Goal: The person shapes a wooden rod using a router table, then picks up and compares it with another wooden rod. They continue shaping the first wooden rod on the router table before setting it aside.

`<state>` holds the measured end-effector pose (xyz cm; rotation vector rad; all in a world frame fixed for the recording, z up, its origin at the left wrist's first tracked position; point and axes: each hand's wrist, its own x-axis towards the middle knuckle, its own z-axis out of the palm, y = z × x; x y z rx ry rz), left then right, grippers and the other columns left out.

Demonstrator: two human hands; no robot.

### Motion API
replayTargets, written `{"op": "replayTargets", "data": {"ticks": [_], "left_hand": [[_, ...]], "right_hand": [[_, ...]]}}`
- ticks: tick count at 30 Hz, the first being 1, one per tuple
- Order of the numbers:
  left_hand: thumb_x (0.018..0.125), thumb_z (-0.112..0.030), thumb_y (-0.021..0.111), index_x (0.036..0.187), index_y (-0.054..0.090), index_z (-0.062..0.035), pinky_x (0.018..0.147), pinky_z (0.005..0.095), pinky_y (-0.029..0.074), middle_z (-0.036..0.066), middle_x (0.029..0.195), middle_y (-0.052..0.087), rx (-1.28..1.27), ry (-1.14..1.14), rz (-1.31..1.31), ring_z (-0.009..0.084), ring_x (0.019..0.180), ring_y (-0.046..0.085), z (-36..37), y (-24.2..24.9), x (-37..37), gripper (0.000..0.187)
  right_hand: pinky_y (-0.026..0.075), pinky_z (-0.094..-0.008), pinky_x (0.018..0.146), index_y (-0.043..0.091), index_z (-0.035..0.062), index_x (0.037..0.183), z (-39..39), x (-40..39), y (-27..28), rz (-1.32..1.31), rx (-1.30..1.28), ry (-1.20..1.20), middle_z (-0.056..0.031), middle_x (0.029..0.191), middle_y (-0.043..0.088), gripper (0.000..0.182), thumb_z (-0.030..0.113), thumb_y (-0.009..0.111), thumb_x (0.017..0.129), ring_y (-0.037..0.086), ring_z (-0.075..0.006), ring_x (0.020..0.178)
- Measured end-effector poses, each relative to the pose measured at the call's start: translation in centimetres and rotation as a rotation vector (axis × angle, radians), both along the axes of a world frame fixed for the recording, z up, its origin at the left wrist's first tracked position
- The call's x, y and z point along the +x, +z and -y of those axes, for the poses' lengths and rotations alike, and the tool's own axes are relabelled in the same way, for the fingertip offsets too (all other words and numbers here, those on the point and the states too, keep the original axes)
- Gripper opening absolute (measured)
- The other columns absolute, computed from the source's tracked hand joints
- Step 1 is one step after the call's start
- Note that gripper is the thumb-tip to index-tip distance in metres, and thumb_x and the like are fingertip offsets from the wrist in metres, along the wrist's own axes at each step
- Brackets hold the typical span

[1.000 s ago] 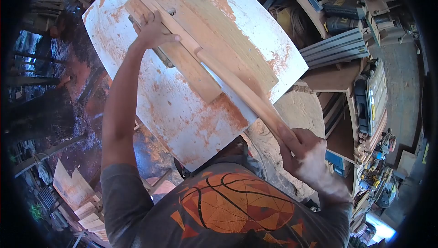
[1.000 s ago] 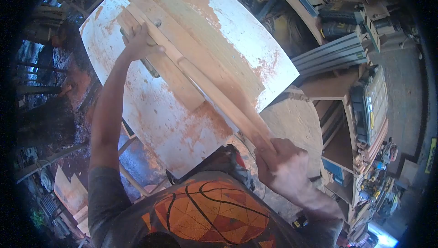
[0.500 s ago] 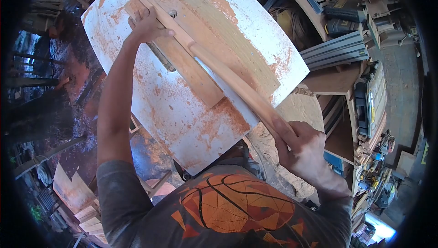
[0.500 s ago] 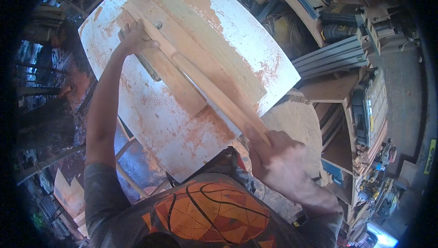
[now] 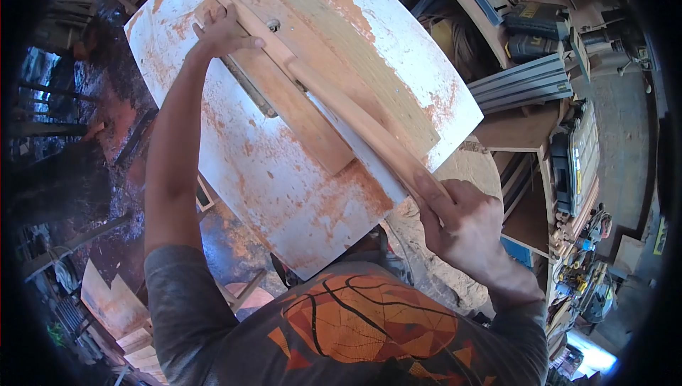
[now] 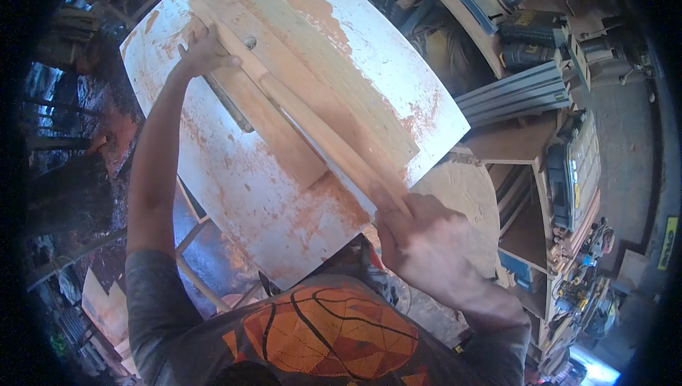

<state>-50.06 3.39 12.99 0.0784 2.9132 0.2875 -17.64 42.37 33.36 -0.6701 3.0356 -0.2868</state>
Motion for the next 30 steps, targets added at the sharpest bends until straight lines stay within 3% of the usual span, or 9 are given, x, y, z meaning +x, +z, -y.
{"op": "replayTargets", "data": {"ticks": [7,13,15,17,24,26,30], "left_hand": [[0.049,-0.084,0.081,0.163,0.011,-0.0078,0.117,0.0741,0.003,0.029,0.168,0.007,-0.023,0.014,-0.026,0.0568,0.152,-0.002,1.2,-0.5,-1.8,0.154],[0.05,-0.083,0.081,0.164,0.009,-0.0079,0.115,0.0759,0.004,0.029,0.168,0.003,-0.051,-0.012,-0.002,0.0586,0.151,-0.004,2.1,-0.2,-3.3,0.154],[0.051,-0.083,0.081,0.164,0.008,-0.008,0.116,0.0756,0.005,0.029,0.168,0.003,-0.045,0.005,0.004,0.058,0.151,-0.004,2.5,-0.3,-3.7,0.154],[0.051,-0.083,0.081,0.164,0.008,-0.0082,0.116,0.0753,0.005,0.03,0.168,0.004,-0.039,0.026,0.011,0.0574,0.152,-0.004,2.9,-0.3,-4.1,0.153],[0.053,-0.085,0.079,0.164,0.012,-0.0082,0.117,0.0742,0.008,0.027,0.169,0.006,-0.095,0.026,0.017,0.0562,0.152,0.002,3.8,-0.1,-5.2,0.151],[0.053,-0.086,0.078,0.164,0.013,-0.008,0.117,0.0743,0.008,0.027,0.169,0.006,-0.103,0.026,0.016,0.0563,0.152,0.003,4.0,0.0,-5.7,0.151],[0.052,-0.088,0.077,0.164,0.013,-0.0079,0.117,0.0743,0.009,0.027,0.168,0.007,-0.095,0.026,-0.003,0.0555,0.152,0.004,5.0,-0.6,-6.6,0.152]], "right_hand": [[0.05,-0.0371,0.049,0.068,0.0095,0.126,1.2,-0.9,-0.3,-0.016,0.034,-0.004,-0.0076,0.073,0.065,0.049,0.008,0.078,0.079,0.064,-0.0245,0.059],[0.05,-0.0375,0.048,0.068,0.0119,0.126,2.2,-1.9,-0.5,-0.015,0.036,-0.014,-0.0058,0.073,0.064,0.047,0.01,0.076,0.08,0.064,-0.0239,0.059],[0.05,-0.0372,0.048,0.068,0.012,0.126,2.5,-2.2,-0.5,-0.024,0.041,-0.013,-0.0056,0.073,0.064,0.047,0.01,0.076,0.08,0.064,-0.0237,0.059],[0.047,-0.0346,0.044,0.071,0.0051,0.122,2.8,-2.6,-0.4,-0.052,0.049,0.012,-0.0035,0.067,0.054,0.044,0.01,0.072,0.079,0.06,-0.0192,0.056],[0.046,-0.0351,0.043,0.071,0.0037,0.123,3.3,-3.5,-1.5,-0.069,0.005,0.013,-0.0046,0.067,0.054,0.046,0.01,0.071,0.078,0.059,-0.0192,0.056],[0.048,-0.0366,0.048,0.07,0.0084,0.124,3.5,-3.7,-1.5,-0.039,0.021,-0.015,-0.0041,0.068,0.059,0.045,0.009,0.076,0.079,0.063,-0.0217,0.058],[0.046,-0.036,0.046,0.071,0.008,0.124,4.2,-4.3,-1.5,-0.057,0.005,-0.012,-0.0038,0.066,0.057,0.045,0.009,0.076,0.079,0.061,-0.0206,0.057]]}}
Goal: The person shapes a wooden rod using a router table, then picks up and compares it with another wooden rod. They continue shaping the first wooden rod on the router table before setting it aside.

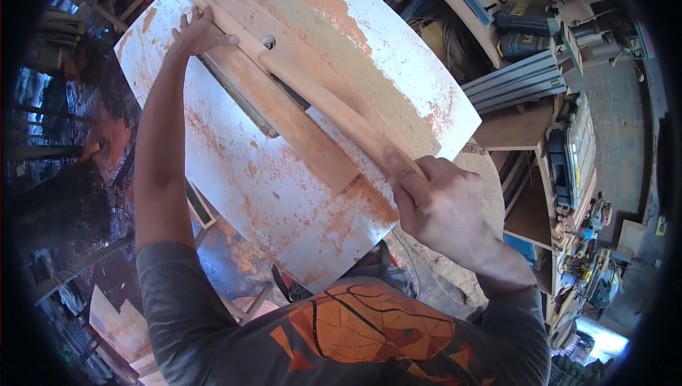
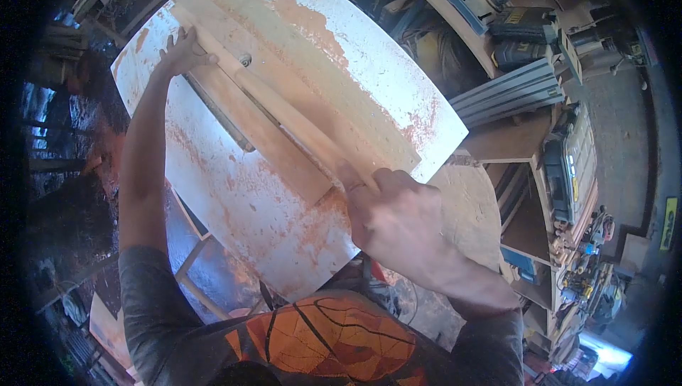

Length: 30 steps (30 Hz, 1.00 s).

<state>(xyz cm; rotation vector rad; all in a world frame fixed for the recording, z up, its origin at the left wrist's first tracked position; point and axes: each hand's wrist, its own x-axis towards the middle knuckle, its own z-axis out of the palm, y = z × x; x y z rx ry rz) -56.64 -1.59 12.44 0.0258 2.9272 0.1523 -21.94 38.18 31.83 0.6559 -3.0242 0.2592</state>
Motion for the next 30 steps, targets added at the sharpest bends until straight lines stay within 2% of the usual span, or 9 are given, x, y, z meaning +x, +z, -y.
{"op": "replayTargets", "data": {"ticks": [17,19,20,22,23,25,26,29,30], "left_hand": [[0.048,-0.087,0.079,0.164,0.017,-0.0124,0.112,0.0801,0.009,0.03,0.167,0.011,-0.023,0.039,0.019,0.0598,0.15,0.008,3.6,1.3,-5.5,0.151],[0.051,-0.083,0.081,0.162,0.019,-0.0061,0.119,0.069,0.016,0.033,0.162,0.024,-0.011,0.039,0.046,0.0543,0.15,0.02,4.0,1.9,-5.8,0.149],[0.051,-0.083,0.081,0.162,0.019,-0.0061,0.119,0.069,0.016,0.033,0.162,0.024,-0.005,0.041,0.039,0.0543,0.15,0.02,5.0,1.3,-7.1,0.149],[0.055,-0.075,0.085,0.16,0.022,0.0027,0.122,0.0503,0.027,0.032,0.157,0.036,0.201,-0.067,0.057,0.0438,0.149,0.034,8.6,-1.6,-11.3,0.145],[0.055,-0.075,0.085,0.16,0.022,0.0027,0.122,0.0503,0.027,0.032,0.157,0.036,0.204,-0.074,0.046,0.0438,0.149,0.034,9.5,-2.0,-12.2,0.145],[0.066,-0.065,0.086,0.157,0.025,0.0084,0.118,0.0368,0.036,0.029,0.152,0.045,0.471,0.041,-0.033,0.0353,0.144,0.045,10.3,-2.3,-12.7,0.132],[0.077,-0.057,0.083,0.156,0.027,0.009,0.115,0.04,0.04,0.027,0.151,0.049,0.722,0.159,0.011,0.0341,0.139,0.051,10.3,-1.6,-13.3,0.117],[0.083,-0.054,0.078,0.153,0.031,0.0119,0.113,0.041,0.041,0.024,0.148,0.053,0.787,0.08,-0.014,0.032,0.134,0.055,9.8,0.3,-13.7,0.107],[0.086,-0.059,0.073,0.15,0.032,0.0139,0.112,0.0437,0.04,0.028,0.145,0.054,0.738,-0.035,-0.132,0.0375,0.134,0.055,10.8,-1.4,-15.8,0.106]], "right_hand": [[0.047,-0.038,0.045,0.073,0.0077,0.121,3.9,-4.8,-0.5,-0.065,0.033,-0.005,-0.0044,0.061,0.055,0.04,0.012,0.071,0.082,0.061,-0.023,0.053],[0.047,-0.0383,0.045,0.074,0.0082,0.12,5.0,-5.7,-0.4,-0.084,0.056,0.002,-0.0047,0.061,0.056,0.038,0.013,0.07,0.083,0.062,-0.0235,0.052],[0.048,-0.0387,0.045,0.074,0.0088,0.119,5.6,-6.3,-0.3,-0.101,0.068,0.006,-0.0051,0.06,0.056,0.036,0.014,0.069,0.084,0.062,-0.024,0.052],[0.048,-0.0396,0.046,0.074,0.0094,0.12,7.1,-7.9,0.1,-0.088,0.073,-0.002,-0.0061,0.061,0.057,0.036,0.015,0.068,0.084,0.063,-0.0251,0.053],[0.049,-0.0405,0.046,0.074,0.0101,0.12,7.9,-8.9,0.2,-0.069,0.074,-0.012,-0.0071,0.061,0.058,0.036,0.016,0.067,0.085,0.063,-0.0262,0.053],[0.05,-0.0416,0.048,0.073,0.0101,0.12,9.7,-11.0,-0.5,-0.076,0.078,-0.024,-0.0087,0.063,0.061,0.036,0.016,0.066,0.086,0.064,-0.0281,0.054],[0.051,-0.0428,0.05,0.073,0.0102,0.121,10.4,-12.2,-0.8,-0.077,0.072,-0.028,-0.0104,0.065,0.063,0.036,0.017,0.066,0.086,0.064,-0.0301,0.055],[0.052,-0.0439,0.055,0.071,0.0086,0.123,12.4,-15.6,-0.7,-0.015,0.037,-0.038,-0.0136,0.069,0.065,0.038,0.017,0.066,0.087,0.066,-0.0325,0.061],[0.052,-0.0439,0.055,0.071,0.0086,0.123,12.6,-16.3,-0.4,-0.02,0.029,-0.036,-0.0136,0.069,0.065,0.038,0.017,0.066,0.087,0.066,-0.0325,0.061]]}}
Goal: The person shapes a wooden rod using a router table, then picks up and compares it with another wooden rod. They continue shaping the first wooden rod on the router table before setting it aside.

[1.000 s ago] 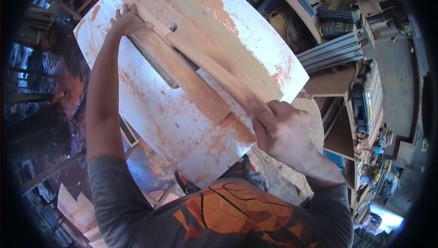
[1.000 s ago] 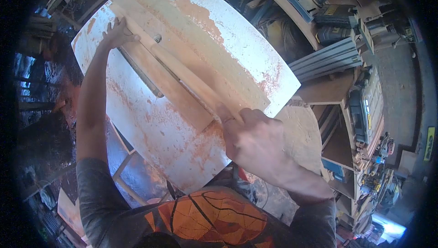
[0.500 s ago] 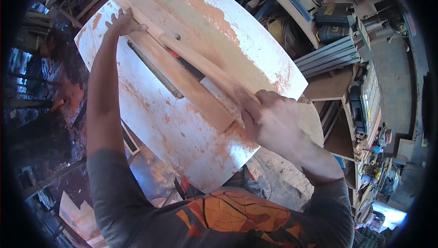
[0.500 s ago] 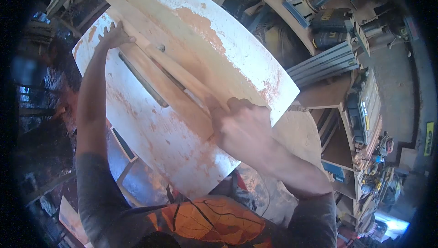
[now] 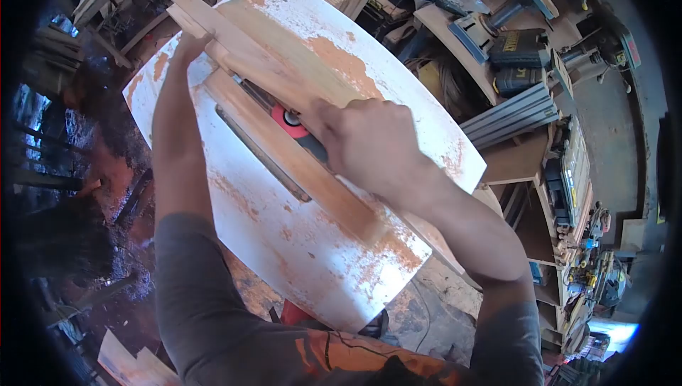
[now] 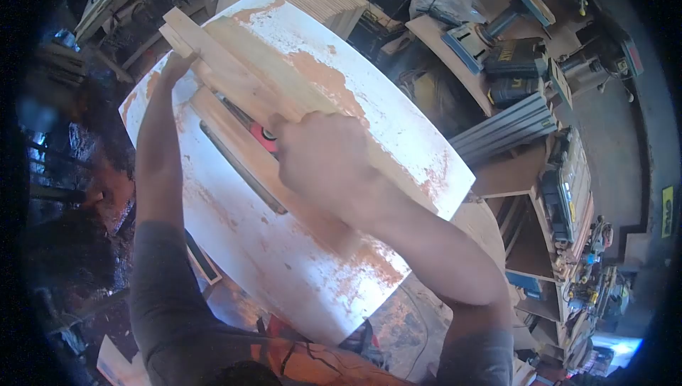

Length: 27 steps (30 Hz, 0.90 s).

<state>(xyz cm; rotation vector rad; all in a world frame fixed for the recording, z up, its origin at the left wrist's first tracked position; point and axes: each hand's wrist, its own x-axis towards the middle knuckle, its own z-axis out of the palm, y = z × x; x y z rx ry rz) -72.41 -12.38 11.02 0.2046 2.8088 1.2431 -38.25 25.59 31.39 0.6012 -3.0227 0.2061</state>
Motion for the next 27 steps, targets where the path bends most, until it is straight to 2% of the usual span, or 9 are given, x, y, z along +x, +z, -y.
{"op": "replayTargets", "data": {"ticks": [5,8,14,16,19,20,22,24,27], "left_hand": [[0.086,-0.07,0.063,0.145,0.027,0.0228,0.114,0.0465,0.039,0.038,0.138,0.054,-0.365,0.438,-0.075,0.0509,0.129,0.054,1.5,-6.4,-8.3,0.116],[0.083,-0.063,0.068,0.141,0.036,0.0223,0.109,0.0461,0.045,0.037,0.138,0.055,-0.37,0.643,-0.041,0.0487,0.127,0.057,0.9,-4.4,-8.7,0.108],[0.077,-0.041,0.075,0.13,0.059,0.0093,0.089,0.0473,0.056,0.026,0.13,0.063,0.017,0.409,0.091,0.0367,0.111,0.067,3.8,-5.2,-11.4,0.075],[0.077,-0.014,0.082,0.113,0.069,0.0056,0.071,0.0369,0.055,0.009,0.102,0.071,0.577,0.537,0.206,0.0212,0.084,0.067,1.5,-2.6,-8.1,0.043],[0.084,-0.021,0.083,0.107,0.071,0.0007,0.066,0.034,0.053,0.006,0.094,0.069,0.733,0.607,0.105,0.017,0.077,0.065,3.6,-6.5,-11.5,0.033],[0.09,-0.028,0.081,0.104,0.071,-0.0025,0.06,0.0289,0.049,0.003,0.089,0.067,0.903,0.385,-0.286,0.0136,0.072,0.061,4.2,-7.6,-10.1,0.031],[0.101,-0.041,0.064,0.109,0.068,-0.0057,0.058,0.0256,0.045,0.002,0.085,0.064,0.852,0.296,-0.123,0.0099,0.068,0.056,7.7,-5.2,-8.9,0.036],[0.109,-0.036,0.047,0.115,0.066,-0.008,0.076,0.0305,0.054,0.003,0.093,0.068,0.294,0.414,-0.306,0.0174,0.083,0.065,7.9,1.2,-5.1,0.035],[0.096,-0.041,0.065,0.132,0.059,-0.0173,0.088,0.0391,0.056,0.012,0.113,0.07,-0.166,0.407,-0.5,0.0282,0.102,0.069,15.3,4.6,0.0,0.043]], "right_hand": [[0.053,-0.0389,0.063,0.068,-0.0038,0.125,-6.5,2.4,2.3,-0.064,-0.358,-0.049,-0.0214,0.078,0.068,0.037,0.003,0.068,0.089,0.067,-0.033,0.066],[0.05,-0.0302,0.063,0.068,-0.003,0.128,-11.2,9.0,2.9,-0.118,-0.514,-0.406,-0.0148,0.079,0.069,0.039,0.002,0.069,0.089,0.064,-0.0165,0.068],[0.047,-0.024,0.076,0.058,-0.0098,0.138,-16.1,20.5,1.9,-0.157,-0.52,-0.849,-0.007,0.096,0.07,0.049,0.019,0.062,0.099,0.059,-0.009,0.087],[0.047,-0.024,0.074,0.058,-0.0098,0.138,-16.5,21.3,0.6,-0.166,-0.505,-0.911,-0.0053,0.094,0.069,0.051,0.023,0.063,0.099,0.058,-0.0083,0.085],[0.04,-0.0261,0.058,0.062,-0.0027,0.137,-15.6,22.1,0.2,-0.042,-0.412,-0.976,-0.0056,0.075,0.057,0.051,0.027,0.065,0.096,0.048,-0.0061,0.07],[0.041,-0.0264,0.059,0.063,-0.003,0.136,-15.5,22.3,0.1,-0.09,-0.339,-0.919,-0.0067,0.074,0.057,0.048,0.023,0.066,0.096,0.049,-0.0069,0.069],[0.042,-0.027,0.059,0.064,-0.0035,0.134,-15.6,22.5,0.4,-0.212,-0.306,-0.725,-0.0088,0.073,0.057,0.044,0.016,0.068,0.094,0.05,-0.0086,0.067],[0.045,-0.0279,0.062,0.065,-0.0054,0.131,-16.5,23.9,0.1,-0.162,-0.405,-0.673,-0.0119,0.075,0.061,0.042,0.009,0.071,0.092,0.056,-0.0117,0.066],[0.049,-0.0311,0.064,0.067,-0.0019,0.131,-18.0,24.7,0.0,-0.027,-0.502,-0.487,-0.0139,0.08,0.066,0.044,0.007,0.074,0.088,0.061,-0.0193,0.066]]}}
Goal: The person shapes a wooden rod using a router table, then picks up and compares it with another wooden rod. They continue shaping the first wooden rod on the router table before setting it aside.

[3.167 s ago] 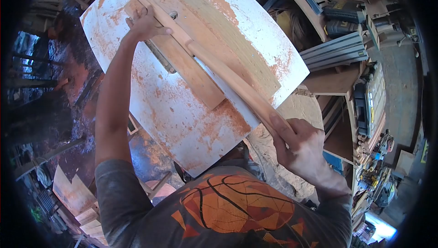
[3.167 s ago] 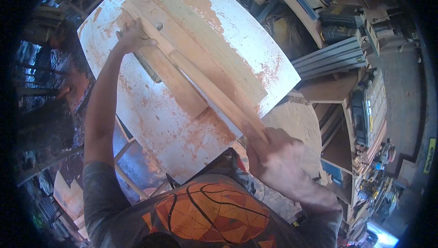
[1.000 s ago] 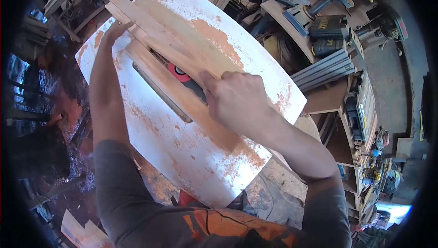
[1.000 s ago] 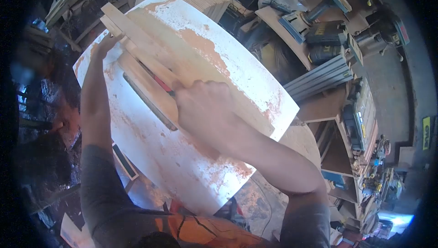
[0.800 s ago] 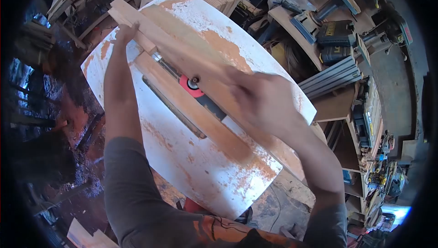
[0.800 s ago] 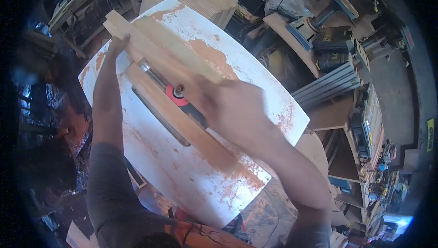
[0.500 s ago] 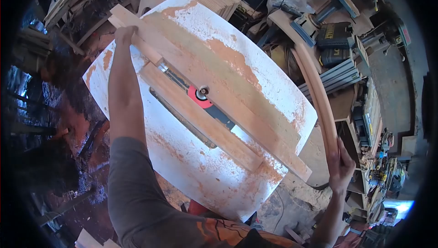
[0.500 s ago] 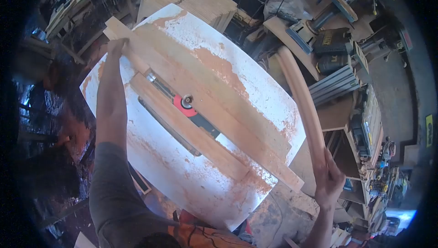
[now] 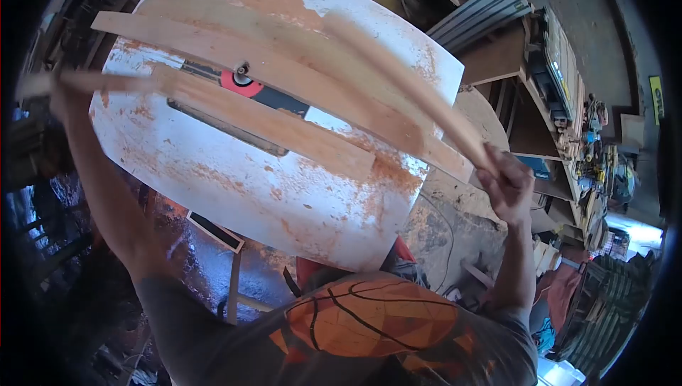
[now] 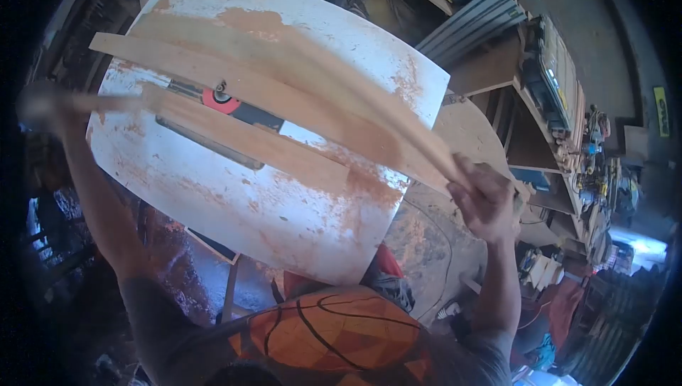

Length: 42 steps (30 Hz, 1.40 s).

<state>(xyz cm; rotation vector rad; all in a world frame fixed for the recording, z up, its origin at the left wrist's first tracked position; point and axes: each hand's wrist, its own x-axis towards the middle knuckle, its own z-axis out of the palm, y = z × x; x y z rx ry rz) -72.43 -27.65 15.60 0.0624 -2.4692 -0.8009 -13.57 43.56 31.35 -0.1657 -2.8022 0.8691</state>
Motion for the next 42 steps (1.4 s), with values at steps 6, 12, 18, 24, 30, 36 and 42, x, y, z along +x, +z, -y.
{"op": "replayTargets", "data": {"ticks": [6,12,18,24,30,36,42], "left_hand": [[0.094,-0.023,0.069,0.112,0.067,0.0003,0.079,0.034,0.058,0.008,0.095,0.067,0.86,-0.081,-0.212,0.021,0.083,0.066,-12.4,11.5,28.3,0.03],[0.092,-0.02,0.068,0.12,0.062,0.001,0.07,0.0304,0.049,0.006,0.088,0.062,1.006,0.04,-0.262,0.0169,0.078,0.06,-21.2,12.2,50.2,0.036],[0.099,-0.026,0.063,0.131,0.056,-0.0058,0.074,0.0326,0.049,0.004,0.089,0.061,1.026,0.17,-0.321,0.016,0.082,0.058,-24.4,11.6,64.2,0.039],[0.1,-0.035,0.057,0.13,0.053,-0.0049,0.089,0.0375,0.049,0.009,0.101,0.06,1.255,-0.107,-0.447,0.021,0.093,0.06,-31.3,14.4,65.6,0.043],[0.1,-0.025,0.063,0.128,0.051,0.0036,0.095,0.0401,0.049,0.014,0.11,0.06,0.884,-0.384,-0.297,0.0251,0.101,0.06,-37.8,15.5,67.1,0.042],[0.093,-0.014,0.068,0.129,0.053,0.0012,0.1,0.0401,0.047,0.011,0.113,0.056,1.023,-0.341,-0.281,0.0232,0.109,0.055,-34.2,12.8,72.0,0.041],[0.089,-0.018,0.07,0.123,0.056,-0.0065,0.099,0.04,0.045,0.007,0.103,0.055,1.393,-0.484,-0.37,0.0217,0.1,0.055,-38.1,14.6,69.2,0.038]], "right_hand": [[0.053,-0.0448,0.069,0.07,0.0114,0.129,-2.5,-5.2,-4.7,0.147,0.177,0.476,-0.0139,0.08,0.067,0.048,0.014,0.075,0.082,0.067,-0.0323,0.077],[0.052,-0.0462,0.069,0.065,0.0143,0.135,-6.1,-2.7,-2.6,0.188,0.369,0.587,-0.015,0.079,0.066,0.049,0.017,0.069,0.087,0.066,-0.0352,0.072],[0.05,-0.0438,0.062,0.063,0.01,0.139,-16.4,10.6,6.2,0.298,0.351,0.571,-0.016,0.073,0.063,0.057,0.01,0.073,0.084,0.064,-0.0335,0.066],[0.055,-0.0415,0.063,0.064,0.0124,0.137,-13.0,9.3,2.6,-0.012,0.351,0.504,-0.0162,0.082,0.067,0.051,0.011,0.072,0.087,0.066,-0.0323,0.066],[0.058,-0.0438,0.063,0.06,0.0198,0.141,-5.9,4.0,-6.8,-0.121,0.48,0.425,-0.0116,0.077,0.065,0.052,0.021,0.069,0.089,0.069,-0.032,0.067],[0.055,-0.0442,0.066,0.067,0.0175,0.136,-17.2,12.0,-7.2,0.17,0.261,0.475,-0.0153,0.08,0.068,0.053,0.012,0.074,0.084,0.066,-0.033,0.067],[0.056,-0.0407,0.069,0.065,0.0179,0.139,-15.0,17.6,-3.8,0.009,0.086,0.352,-0.0146,0.082,0.068,0.058,0.009,0.075,0.082,0.068,-0.0325,0.074]]}}
